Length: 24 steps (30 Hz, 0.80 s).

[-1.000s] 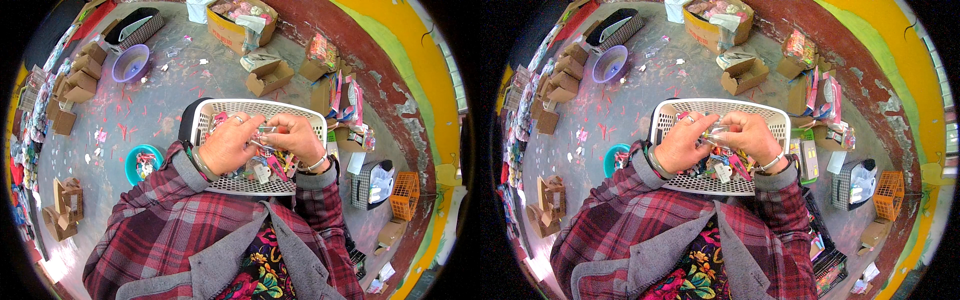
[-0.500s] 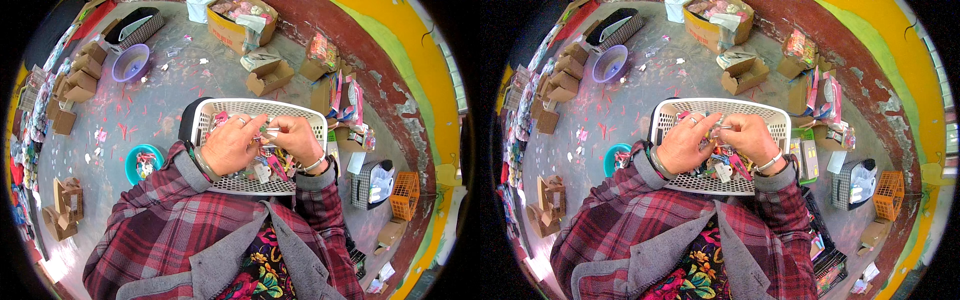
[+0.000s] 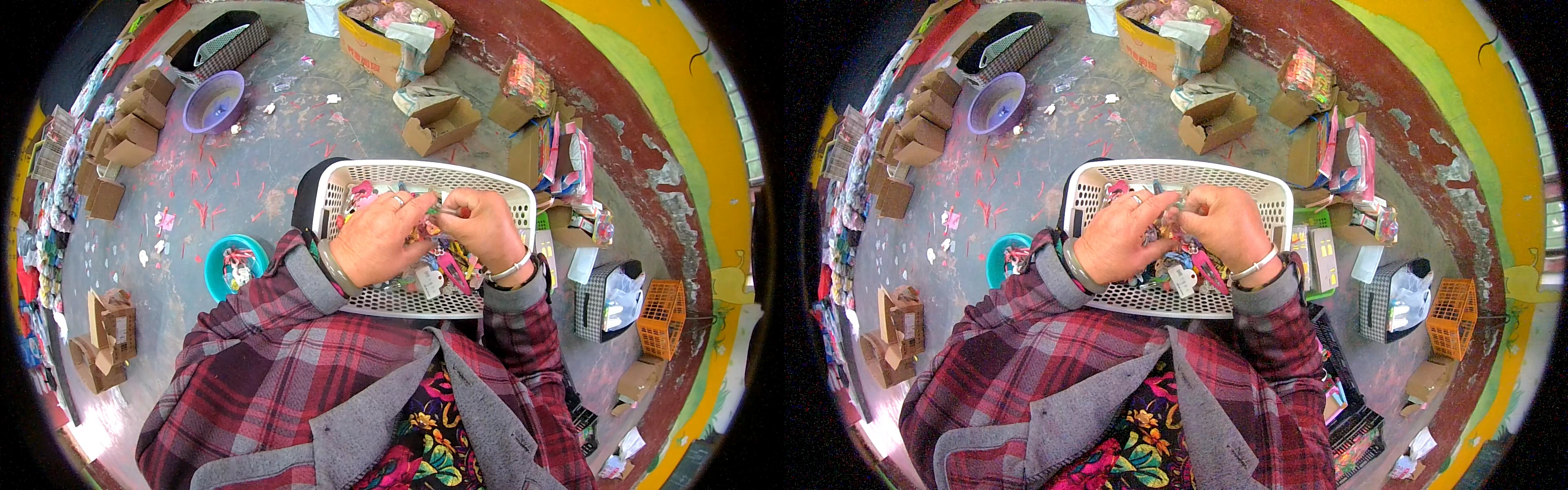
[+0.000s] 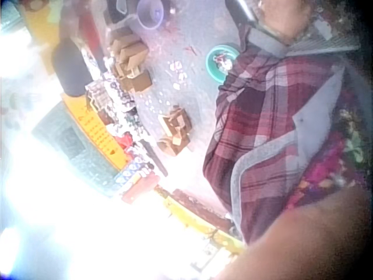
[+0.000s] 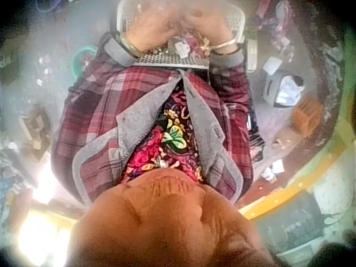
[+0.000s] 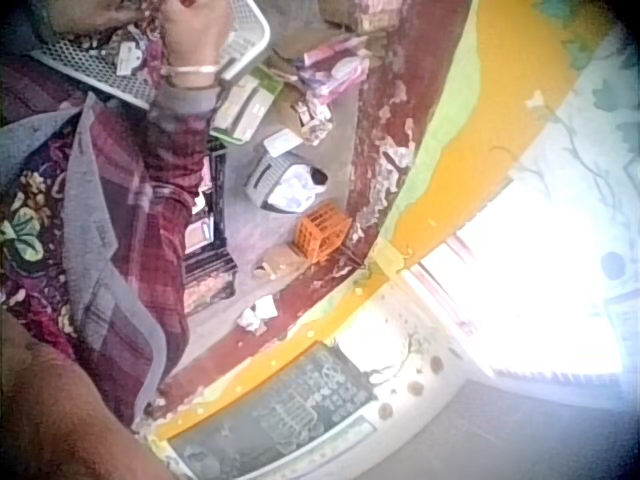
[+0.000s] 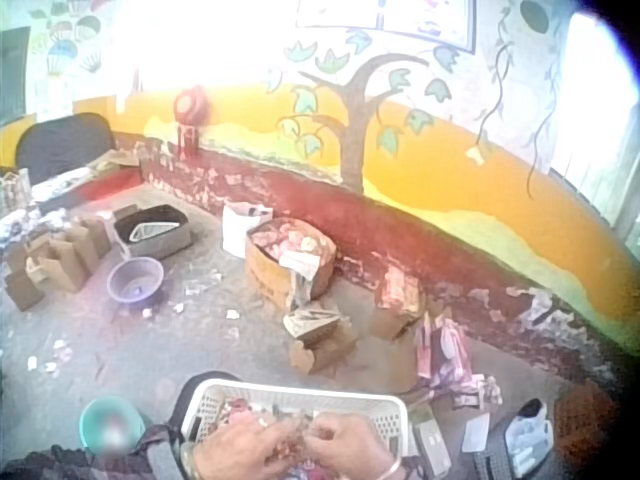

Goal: The person sits on the floor and sorts through a white basket filled with colorful hair clips. They pick up individual clips, examine them, and place them into a smaller white basket on the floor.

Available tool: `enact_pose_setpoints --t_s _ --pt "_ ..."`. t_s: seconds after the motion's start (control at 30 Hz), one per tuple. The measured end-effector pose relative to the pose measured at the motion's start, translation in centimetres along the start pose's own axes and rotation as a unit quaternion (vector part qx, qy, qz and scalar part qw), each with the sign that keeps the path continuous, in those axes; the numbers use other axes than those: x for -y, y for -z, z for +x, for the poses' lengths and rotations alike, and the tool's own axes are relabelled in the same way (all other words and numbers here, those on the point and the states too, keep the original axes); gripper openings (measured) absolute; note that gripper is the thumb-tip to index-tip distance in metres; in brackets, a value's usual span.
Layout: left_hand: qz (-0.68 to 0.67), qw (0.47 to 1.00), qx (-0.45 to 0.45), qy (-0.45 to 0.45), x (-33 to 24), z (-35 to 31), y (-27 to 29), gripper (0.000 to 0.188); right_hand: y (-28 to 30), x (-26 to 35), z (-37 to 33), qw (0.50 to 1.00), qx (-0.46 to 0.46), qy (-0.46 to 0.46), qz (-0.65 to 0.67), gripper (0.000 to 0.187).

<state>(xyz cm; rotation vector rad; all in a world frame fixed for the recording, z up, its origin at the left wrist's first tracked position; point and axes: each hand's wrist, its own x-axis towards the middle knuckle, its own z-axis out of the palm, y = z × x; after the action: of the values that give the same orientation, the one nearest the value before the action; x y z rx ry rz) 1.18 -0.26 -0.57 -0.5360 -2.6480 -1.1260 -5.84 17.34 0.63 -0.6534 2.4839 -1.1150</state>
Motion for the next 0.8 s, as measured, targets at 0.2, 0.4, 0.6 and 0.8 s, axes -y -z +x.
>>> enact_pose_setpoints --t_s 0.2,0.4,0.6,0.8 --pt "-0.165 0.984 0.017 0.059 1.2 -0.2 -0.7 0.019 -0.5 0.2 0.1 0.990 -0.053 0.056 0.115 0.012" --pt "-0.349 0.918 0.082 0.172 1.5 -0.3 -1.2 0.015 0.5 0.8 0.0 0.957 0.026 0.016 0.287 0.007" --pt "-0.370 0.911 0.092 0.160 1.7 -0.3 -1.4 0.020 0.3 -0.3 0.1 0.986 0.044 0.017 0.160 0.010" --pt "-0.368 0.909 0.122 0.152 2.2 -0.7 -1.9 0.024 0.4 0.3 -0.2 0.997 0.029 -0.002 0.067 0.014"
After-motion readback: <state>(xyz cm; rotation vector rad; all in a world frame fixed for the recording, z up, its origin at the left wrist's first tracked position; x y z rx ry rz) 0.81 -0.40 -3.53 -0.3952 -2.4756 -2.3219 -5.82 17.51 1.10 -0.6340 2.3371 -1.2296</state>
